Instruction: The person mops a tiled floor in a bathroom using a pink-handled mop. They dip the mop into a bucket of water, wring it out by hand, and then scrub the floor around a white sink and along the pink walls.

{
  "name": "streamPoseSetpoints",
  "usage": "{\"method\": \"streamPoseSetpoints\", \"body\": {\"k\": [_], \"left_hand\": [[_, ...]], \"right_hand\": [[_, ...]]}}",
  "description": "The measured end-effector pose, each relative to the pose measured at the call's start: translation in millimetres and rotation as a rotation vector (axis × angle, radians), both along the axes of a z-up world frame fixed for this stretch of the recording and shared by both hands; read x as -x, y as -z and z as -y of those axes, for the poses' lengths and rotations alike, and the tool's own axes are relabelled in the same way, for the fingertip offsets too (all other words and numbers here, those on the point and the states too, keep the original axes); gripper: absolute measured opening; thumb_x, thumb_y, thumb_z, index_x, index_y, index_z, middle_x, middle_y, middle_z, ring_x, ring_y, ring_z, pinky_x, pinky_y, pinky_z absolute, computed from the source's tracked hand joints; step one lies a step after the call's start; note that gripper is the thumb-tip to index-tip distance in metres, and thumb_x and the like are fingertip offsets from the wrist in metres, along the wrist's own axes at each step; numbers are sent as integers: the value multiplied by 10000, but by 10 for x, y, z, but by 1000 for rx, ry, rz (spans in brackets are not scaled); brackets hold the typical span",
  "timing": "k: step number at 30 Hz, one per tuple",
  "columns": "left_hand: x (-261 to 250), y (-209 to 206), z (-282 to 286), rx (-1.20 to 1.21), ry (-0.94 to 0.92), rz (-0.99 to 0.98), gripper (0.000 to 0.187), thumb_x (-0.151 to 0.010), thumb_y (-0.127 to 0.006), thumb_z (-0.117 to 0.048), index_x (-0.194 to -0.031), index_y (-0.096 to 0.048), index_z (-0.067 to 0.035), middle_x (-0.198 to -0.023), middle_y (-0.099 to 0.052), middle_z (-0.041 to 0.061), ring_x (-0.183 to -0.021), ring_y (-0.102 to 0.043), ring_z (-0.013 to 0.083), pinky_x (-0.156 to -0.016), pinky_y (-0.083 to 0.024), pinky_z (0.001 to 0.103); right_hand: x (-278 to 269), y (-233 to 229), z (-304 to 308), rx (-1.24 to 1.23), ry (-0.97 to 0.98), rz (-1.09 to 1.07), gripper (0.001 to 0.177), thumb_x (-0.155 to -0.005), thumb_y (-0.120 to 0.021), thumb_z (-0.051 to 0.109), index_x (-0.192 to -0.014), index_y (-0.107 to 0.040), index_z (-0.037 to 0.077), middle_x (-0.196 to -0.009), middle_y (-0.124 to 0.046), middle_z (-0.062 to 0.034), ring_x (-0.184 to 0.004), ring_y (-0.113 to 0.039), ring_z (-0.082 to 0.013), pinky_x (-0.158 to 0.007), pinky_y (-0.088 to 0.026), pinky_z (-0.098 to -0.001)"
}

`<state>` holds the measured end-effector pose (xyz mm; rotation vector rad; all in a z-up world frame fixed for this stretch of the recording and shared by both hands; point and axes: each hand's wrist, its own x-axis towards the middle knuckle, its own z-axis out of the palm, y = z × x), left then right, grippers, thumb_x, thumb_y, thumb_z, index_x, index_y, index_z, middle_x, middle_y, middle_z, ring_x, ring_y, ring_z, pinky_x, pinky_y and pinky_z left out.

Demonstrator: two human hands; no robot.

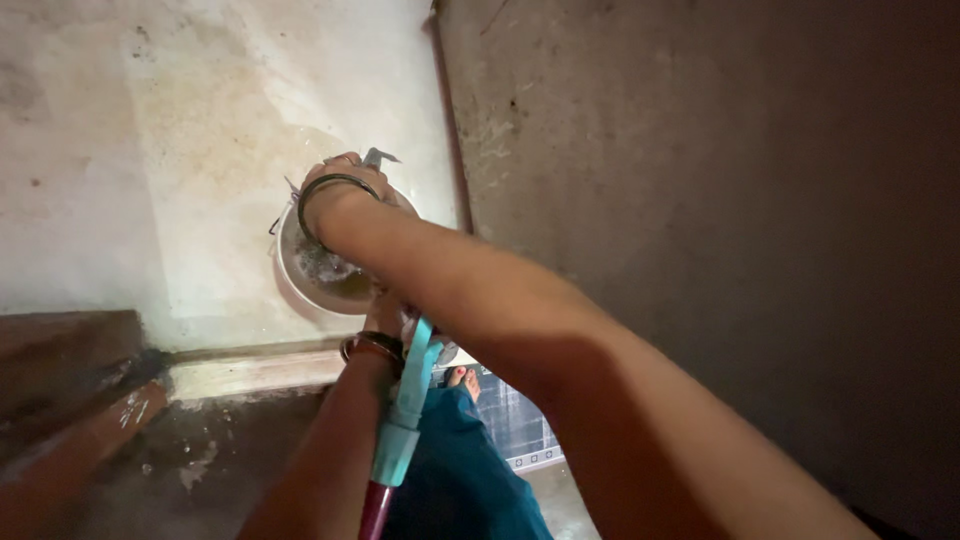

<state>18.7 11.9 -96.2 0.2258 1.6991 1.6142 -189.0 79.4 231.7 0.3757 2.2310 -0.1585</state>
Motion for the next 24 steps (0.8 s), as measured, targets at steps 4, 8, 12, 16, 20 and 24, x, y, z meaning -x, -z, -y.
{"method": "streamPoseSetpoints", "body": {"k": [4,8,12,16,20,24], "left_hand": [[66,-55,33,365,294,-859,335,-860,-693,-312,-1125,-704,-108,-1069,-718,158,-994,-656,336,-812,-517,410],[139,-689,21,212,-117,172,448,-938,-681,-420,-1064,-687,10,-979,-693,152,-899,-625,307,-786,-483,422],[316,-1352,90,50,-208,494,490,-963,-645,-462,-1077,-679,13,-977,-691,103,-895,-615,235,-815,-472,375],[480,-1744,184,-54,-179,446,474,-964,-645,-447,-1077,-683,11,-981,-694,99,-904,-619,231,-825,-474,371],[561,-1964,466,-100,-248,490,458,-966,-646,-433,-1077,-687,10,-985,-697,96,-912,-622,226,-834,-476,366],[597,-2097,790,-92,-295,528,443,-967,-646,-418,-1077,-691,8,-989,-701,92,-921,-626,221,-843,-478,362]], "right_hand": [[-53,-69,53,-12,26,-4,701,-801,-814,263,-1408,-519,71,-1482,-472,-178,-1335,-527,-346,-1015,-506,-460],[-51,-5,75,9,101,-19,727,-824,-804,249,-1453,-477,88,-1539,-421,-172,-1374,-495,-348,-1033,-496,-471],[-3,99,-95,127,-30,-124,625,-898,-685,389,-1408,-549,56,-1471,-523,-231,-1367,-525,-366,-1083,-464,-439],[160,277,-437,475,242,-255,657,-842,-658,469,-1338,-597,42,-1318,-670,-204,-1214,-666,-328,-1011,-528,-391],[110,486,-797,1023,783,-373,797,-898,-687,574,-1405,-485,-7,-1311,-613,-216,-1173,-634,-310,-1022,-525,-419],[-538,485,-780,2073,1344,-175,774,-937,-536,676,-1414,-547,67,-1289,-662,-165,-1147,-656,-318,-1048,-524,-474]]}}
